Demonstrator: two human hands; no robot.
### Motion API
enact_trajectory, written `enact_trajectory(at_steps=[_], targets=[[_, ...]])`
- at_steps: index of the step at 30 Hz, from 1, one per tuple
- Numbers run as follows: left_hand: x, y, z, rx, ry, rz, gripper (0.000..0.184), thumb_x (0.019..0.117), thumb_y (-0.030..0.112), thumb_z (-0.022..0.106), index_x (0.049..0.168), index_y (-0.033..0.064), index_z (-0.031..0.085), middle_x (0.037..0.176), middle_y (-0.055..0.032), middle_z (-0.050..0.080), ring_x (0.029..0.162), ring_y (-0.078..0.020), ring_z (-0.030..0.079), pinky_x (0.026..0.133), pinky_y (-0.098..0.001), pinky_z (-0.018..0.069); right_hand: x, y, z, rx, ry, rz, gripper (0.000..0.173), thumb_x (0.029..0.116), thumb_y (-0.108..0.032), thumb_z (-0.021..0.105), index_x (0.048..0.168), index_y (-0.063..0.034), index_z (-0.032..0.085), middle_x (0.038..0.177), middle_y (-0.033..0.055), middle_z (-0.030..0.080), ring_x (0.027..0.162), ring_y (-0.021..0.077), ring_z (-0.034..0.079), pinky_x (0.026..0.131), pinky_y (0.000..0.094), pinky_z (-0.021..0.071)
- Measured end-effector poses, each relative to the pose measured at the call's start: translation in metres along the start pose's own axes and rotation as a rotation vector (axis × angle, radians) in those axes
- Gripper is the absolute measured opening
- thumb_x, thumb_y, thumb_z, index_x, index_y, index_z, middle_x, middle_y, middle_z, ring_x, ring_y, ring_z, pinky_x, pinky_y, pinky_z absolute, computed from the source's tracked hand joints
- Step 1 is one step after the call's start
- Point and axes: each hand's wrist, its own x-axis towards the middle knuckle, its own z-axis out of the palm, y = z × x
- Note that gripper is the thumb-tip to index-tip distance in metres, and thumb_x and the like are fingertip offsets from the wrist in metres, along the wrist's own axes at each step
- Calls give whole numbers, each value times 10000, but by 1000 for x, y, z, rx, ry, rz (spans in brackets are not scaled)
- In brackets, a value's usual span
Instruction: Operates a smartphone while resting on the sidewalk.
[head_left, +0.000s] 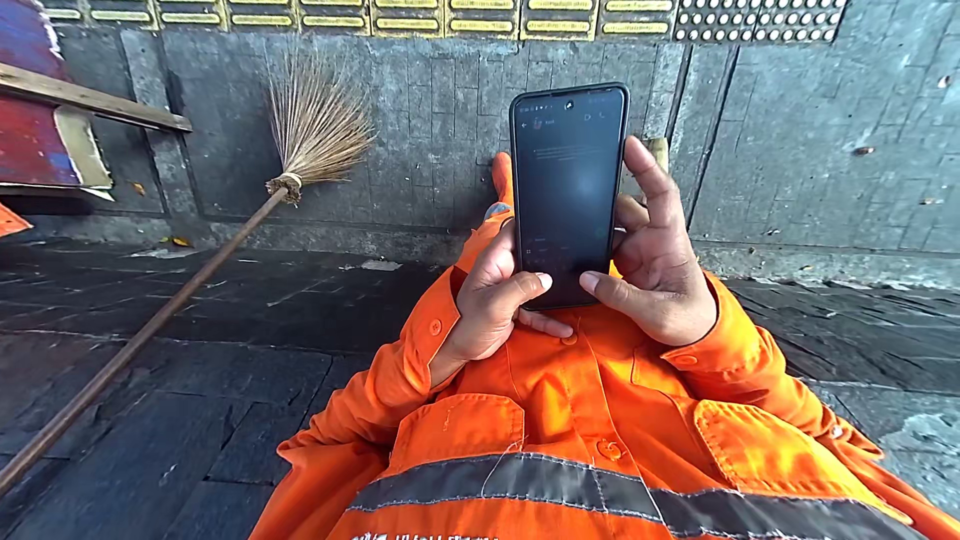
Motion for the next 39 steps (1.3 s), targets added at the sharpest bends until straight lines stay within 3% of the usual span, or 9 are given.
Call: enact_trajectory(at_steps=[3, 7, 10, 15, 18, 22, 27, 31, 39], targets=[[0, -1, 0, -1, -7, -3, 469, 984, -48, 364, 1401, 162, 417, 1174, -141, 672, 882, -274, 755, 602, -430, 658, 1, 3, 0, 32, 7, -24, 1066, 764, 76, 651, 1599, -99, 13, 1471, 173, 498, 1264, 308, 612, 989, 463, 594], [0, -1, -1, -29, -31, -11, 458, 989, -17, 364, 1401, 177, 413, 1184, -139, 664, 903, -279, 752, 610, -439, 657, 2, 3, 1, -30, -42, -44, 1183, 768, 37, 666, 1611, -80, -155, 1541, 201, 420, 1362, 327, 531, 1059, 487, 553], [0, -1, -3, -70, -49, -36, 386, 1046, 81, 373, 1407, 206, 423, 1201, -145, 665, 938, -298, 749, 633, -453, 658, 1, 4, 3, -32, -23, -49, 1180, 772, 17, 683, 1614, -63, -140, 1555, 203, 406, 1379, 326, 514, 1068, 478, 548], [1, -1, -4, -116, -69, -43, 308, 1087, 215, 406, 1390, 193, 455, 1206, -162, 669, 968, -316, 746, 652, -468, 659, 1, 6, 5, -71, -6, -81, 1185, 773, -13, 701, 1619, -56, -128, 1627, 219, 270, 1447, 327, 429, 1117, 476, 509], [0, -2, -2, -77, -48, -20, 349, 1034, 91, 384, 1365, 177, 456, 1193, -146, 677, 945, -299, 752, 633, -460, 658, 1, 3, 1, -94, -4, -67, 1140, 766, 8, 659, 1623, -62, -89, 1529, 200, 429, 1357, 311, 531, 1055, 457, 553], [0, -3, 1, -5, -34, 1, 478, 960, -73, 369, 1382, 144, 428, 1194, -140, 669, 920, -281, 754, 617, -449, 661, 0, 1, -1, -31, -10, -39, 1124, 750, 83, 623, 1618, -62, -76, 1490, 198, 487, 1318, 322, 573, 1049, 479, 558], [0, -2, 4, 42, 5, -16, 402, 1011, -63, 370, 1353, 133, 449, 1149, -147, 683, 882, -276, 758, 599, -439, 659, -1, 0, 0, -47, 1, -40, 1124, 738, 98, 600, 1622, -74, -71, 1489, 201, 485, 1300, 325, 586, 1026, 480, 573], [0, -1, 2, -10, -19, -15, 428, 990, -20, 321, 1358, 154, 450, 1159, -142, 684, 886, -278, 757, 610, -441, 657, 0, -1, 3, -68, 37, -38, 1105, 740, 82, 596, 1625, -70, -49, 1508, 205, 458, 1304, 319, 582, 1004, 462, 586], [1, 0, 2, -23, -28, -5, 443, 978, -28, 323, 1368, 145, 444, 1170, -152, 675, 886, -288, 754, 613, -450, 656, 6, 1, 10, -128, 99, -55, 1037, 813, 60, 617, 1620, -40, -26, 1481, 221, 471, 1265, 305, 611, 986, 448, 598]])
